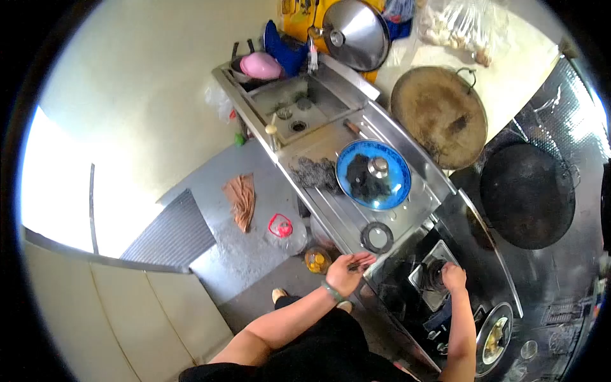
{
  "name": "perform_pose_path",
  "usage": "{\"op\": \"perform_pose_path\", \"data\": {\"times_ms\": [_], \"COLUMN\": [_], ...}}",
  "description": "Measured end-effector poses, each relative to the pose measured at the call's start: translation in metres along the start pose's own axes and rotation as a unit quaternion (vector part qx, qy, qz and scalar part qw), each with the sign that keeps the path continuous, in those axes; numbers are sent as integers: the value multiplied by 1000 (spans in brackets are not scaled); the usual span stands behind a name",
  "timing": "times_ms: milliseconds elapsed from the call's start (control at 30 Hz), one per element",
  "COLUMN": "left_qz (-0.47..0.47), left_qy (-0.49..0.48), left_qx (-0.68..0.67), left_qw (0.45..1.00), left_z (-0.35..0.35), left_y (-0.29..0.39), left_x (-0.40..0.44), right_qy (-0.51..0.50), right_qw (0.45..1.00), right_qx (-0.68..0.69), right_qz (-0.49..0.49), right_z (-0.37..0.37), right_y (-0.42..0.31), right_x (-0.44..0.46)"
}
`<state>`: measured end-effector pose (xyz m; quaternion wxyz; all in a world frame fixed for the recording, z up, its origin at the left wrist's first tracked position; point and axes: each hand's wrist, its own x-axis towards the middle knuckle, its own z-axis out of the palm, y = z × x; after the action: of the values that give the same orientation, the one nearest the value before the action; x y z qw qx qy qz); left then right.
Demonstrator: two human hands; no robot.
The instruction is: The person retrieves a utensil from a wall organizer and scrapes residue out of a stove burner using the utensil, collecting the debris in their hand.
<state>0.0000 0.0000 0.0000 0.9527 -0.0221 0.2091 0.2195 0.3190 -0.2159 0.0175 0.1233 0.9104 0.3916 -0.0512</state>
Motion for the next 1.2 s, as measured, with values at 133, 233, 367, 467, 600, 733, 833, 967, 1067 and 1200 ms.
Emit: {"op": "perform_pose_path", "data": {"times_ms": [133,233,367,467,600,733,833,967,1067,1200], "left_qz": [35,94,185,250,304,321,323,324,319,332], "left_qy": [49,69,76,52,51,100,99,56,8,19], "left_qx": [-29,-28,-30,-40,-79,-144,-190,-186,-164,-172], "left_qw": [998,993,979,966,948,931,922,926,933,927], "left_z": [1,-26,-67,-106,-123,-140,-146,-147,-137,-128], "left_y": [53,134,206,250,294,347,409,506,580,665], "left_x": [-32,-72,-106,-126,-162,-185,-188,-199,-210,-194], "right_qy": [42,8,111,165,371,223,371,222,341,307], "right_qw": [998,985,972,960,914,931,887,932,881,903], "right_qx": [26,115,158,182,165,287,260,283,302,278], "right_qz": [49,124,136,134,-13,41,-84,-42,-130,-112], "right_z": [-24,-27,-36,-52,-91,-164,-192,-225,-266,-318], "right_y": [28,-49,-90,-108,-163,-269,-353,-456,-533,-588], "right_x": [-4,-10,-18,6,49,63,87,124,141,180]}}
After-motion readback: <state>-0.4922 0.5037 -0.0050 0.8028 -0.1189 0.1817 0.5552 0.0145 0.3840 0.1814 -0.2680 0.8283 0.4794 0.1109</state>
